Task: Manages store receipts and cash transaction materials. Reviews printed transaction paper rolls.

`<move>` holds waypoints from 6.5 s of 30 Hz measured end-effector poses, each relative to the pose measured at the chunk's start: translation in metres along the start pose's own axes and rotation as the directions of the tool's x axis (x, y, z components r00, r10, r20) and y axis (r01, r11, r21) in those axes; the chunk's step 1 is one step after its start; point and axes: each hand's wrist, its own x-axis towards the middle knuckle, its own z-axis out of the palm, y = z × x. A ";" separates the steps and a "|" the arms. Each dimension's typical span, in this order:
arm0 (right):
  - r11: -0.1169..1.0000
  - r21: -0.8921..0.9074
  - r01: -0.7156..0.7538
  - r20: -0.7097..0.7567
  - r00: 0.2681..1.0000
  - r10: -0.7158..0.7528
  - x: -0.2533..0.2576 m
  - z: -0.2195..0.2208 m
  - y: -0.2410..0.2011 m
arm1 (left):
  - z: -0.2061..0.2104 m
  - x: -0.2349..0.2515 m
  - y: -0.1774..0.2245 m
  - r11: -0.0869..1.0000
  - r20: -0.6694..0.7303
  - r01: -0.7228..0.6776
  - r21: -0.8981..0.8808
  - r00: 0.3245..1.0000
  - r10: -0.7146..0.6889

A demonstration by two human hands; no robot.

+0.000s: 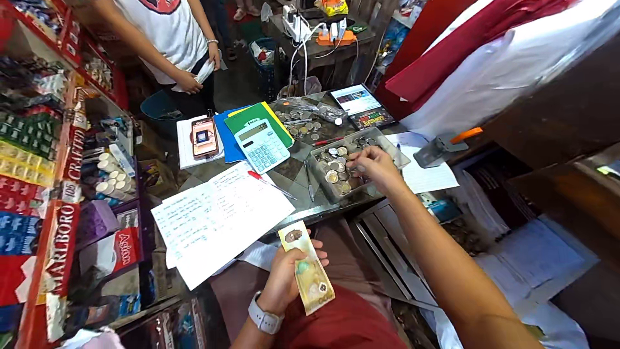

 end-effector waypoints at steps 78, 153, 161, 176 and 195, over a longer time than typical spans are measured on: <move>0.834 -0.511 0.206 0.230 0.968 -0.098 0.010 0.040 -0.006 | -0.006 0.011 0.019 0.983 -0.088 -0.154 -0.098 0.985 0.146; 0.574 0.747 -0.336 0.470 0.877 -0.099 -0.026 0.007 -0.038 | -0.011 0.002 -0.002 0.995 -0.069 -0.069 -0.065 0.996 0.064; 0.741 0.605 -0.291 0.576 0.803 -0.156 -0.031 0.050 -0.042 | -0.008 -0.002 0.035 0.973 -0.128 -0.207 -0.099 0.973 0.194; 0.981 0.106 -0.161 0.651 0.757 0.054 -0.075 0.123 -0.047 | -0.009 0.011 0.005 0.966 -0.157 -0.135 -0.218 0.982 0.102; 0.418 -0.379 0.826 0.585 0.564 -0.583 -0.042 0.221 0.030 | -0.055 -0.041 0.056 0.914 -0.414 -0.401 -0.059 0.843 0.344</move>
